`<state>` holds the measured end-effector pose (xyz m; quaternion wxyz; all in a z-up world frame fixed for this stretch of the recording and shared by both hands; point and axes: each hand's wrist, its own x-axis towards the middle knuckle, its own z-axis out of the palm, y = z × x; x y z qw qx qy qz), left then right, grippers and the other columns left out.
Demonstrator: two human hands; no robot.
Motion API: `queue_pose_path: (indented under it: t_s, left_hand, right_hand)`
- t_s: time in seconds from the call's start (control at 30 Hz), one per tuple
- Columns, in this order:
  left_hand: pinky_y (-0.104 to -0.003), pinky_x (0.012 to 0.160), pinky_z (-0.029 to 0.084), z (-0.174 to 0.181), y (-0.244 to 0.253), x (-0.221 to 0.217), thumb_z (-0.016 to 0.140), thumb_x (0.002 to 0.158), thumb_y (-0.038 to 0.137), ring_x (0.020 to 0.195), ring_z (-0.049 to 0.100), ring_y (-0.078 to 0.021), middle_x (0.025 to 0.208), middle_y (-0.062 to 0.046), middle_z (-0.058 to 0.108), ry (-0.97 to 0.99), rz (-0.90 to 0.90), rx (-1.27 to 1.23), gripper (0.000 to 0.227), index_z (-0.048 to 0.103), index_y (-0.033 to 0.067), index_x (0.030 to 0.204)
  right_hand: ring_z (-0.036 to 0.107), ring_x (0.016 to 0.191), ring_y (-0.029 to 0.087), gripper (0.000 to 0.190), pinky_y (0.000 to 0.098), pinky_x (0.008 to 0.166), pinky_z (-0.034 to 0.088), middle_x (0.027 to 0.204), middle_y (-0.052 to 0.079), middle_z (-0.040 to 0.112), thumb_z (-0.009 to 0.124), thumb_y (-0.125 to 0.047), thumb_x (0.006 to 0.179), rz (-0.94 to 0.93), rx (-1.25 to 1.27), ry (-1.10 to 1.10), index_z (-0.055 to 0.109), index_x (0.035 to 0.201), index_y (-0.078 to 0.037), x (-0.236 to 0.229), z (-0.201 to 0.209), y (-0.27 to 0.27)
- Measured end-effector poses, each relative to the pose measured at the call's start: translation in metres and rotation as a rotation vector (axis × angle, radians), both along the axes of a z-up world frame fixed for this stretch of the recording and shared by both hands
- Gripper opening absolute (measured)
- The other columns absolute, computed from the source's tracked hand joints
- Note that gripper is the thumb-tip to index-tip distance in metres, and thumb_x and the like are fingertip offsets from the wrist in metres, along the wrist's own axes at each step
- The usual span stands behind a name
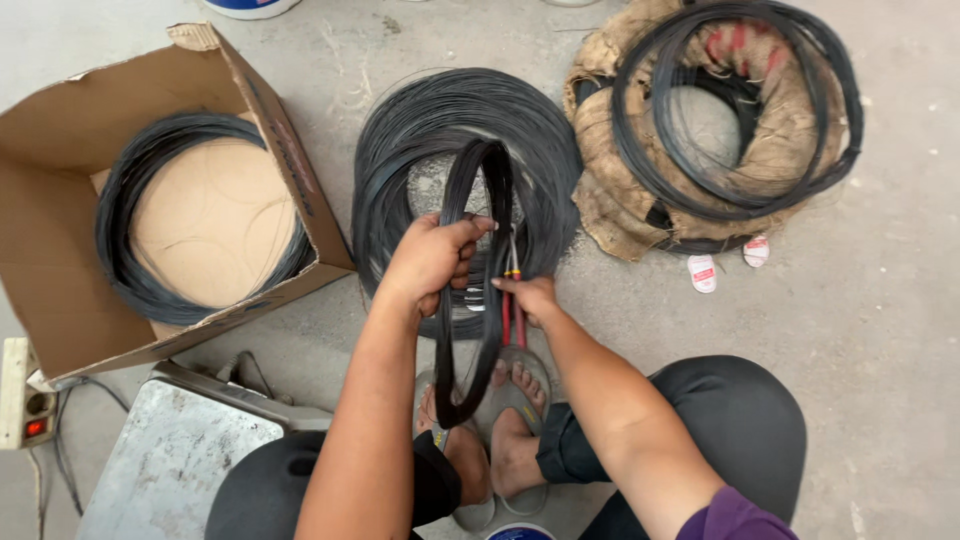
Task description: The person sits on the floor and uses pliers to cut a length of black wire from a large coil. They then place the cut wire onto a digital scale to weigh it before coiling the wire by hand.
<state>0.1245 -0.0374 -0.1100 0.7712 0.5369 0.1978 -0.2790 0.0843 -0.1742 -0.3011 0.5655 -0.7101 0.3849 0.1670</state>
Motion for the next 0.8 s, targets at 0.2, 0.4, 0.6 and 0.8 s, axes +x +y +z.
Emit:
queue_pose_path:
  t_s: [0.2,0.4,0.6,0.8]
  left_hand:
    - [-0.018,0.03,0.021,0.033,0.004,-0.016,0.054,0.078,0.005,0.031,0.024,-0.0027,0.045,0.003,0.028,-0.111,0.001,0.052,0.006,0.057,0.0014,0.083]
    - [-0.02,0.03,0.019,0.024,0.027,-0.021,0.053,0.079,0.005,0.031,0.022,-0.0043,0.044,0.003,0.024,-0.162,0.126,0.063,0.01,0.056,0.0053,0.088]
    - [-0.017,0.031,0.02,0.011,0.043,-0.024,0.053,0.078,0.004,0.033,0.021,-0.0024,0.046,0.007,0.021,-0.099,0.188,-0.006,0.011,0.055,0.0058,0.088]
    - [-0.017,0.032,0.02,0.004,0.049,-0.022,0.053,0.078,0.006,0.032,0.021,-0.0023,0.044,0.008,0.02,-0.088,0.196,-0.012,0.011,0.055,0.0085,0.088]
  right_hand:
    - [0.064,0.09,0.029,0.029,0.0383,0.075,0.053,0.084,0.014,0.067,0.07,-0.013,0.058,0.131,-0.312,-0.03,0.067,0.084,-0.001,0.029,-0.047,-0.027]
    - [0.058,0.076,0.034,0.018,0.0355,0.066,0.046,0.071,0.017,0.055,0.06,0.0,0.049,0.032,-0.492,-0.701,0.059,0.067,-0.004,0.042,-0.019,-0.052]
    - [0.046,0.11,0.045,0.016,0.0458,0.09,0.041,0.113,0.029,0.051,0.053,0.01,0.054,0.051,-0.357,-1.003,0.048,0.068,0.005,0.057,0.058,-0.043]
    - [0.047,0.113,0.04,0.016,0.0428,0.091,0.041,0.12,0.023,0.051,0.055,0.007,0.052,0.19,-0.258,-1.185,0.049,0.064,-0.001,0.076,0.066,-0.037]
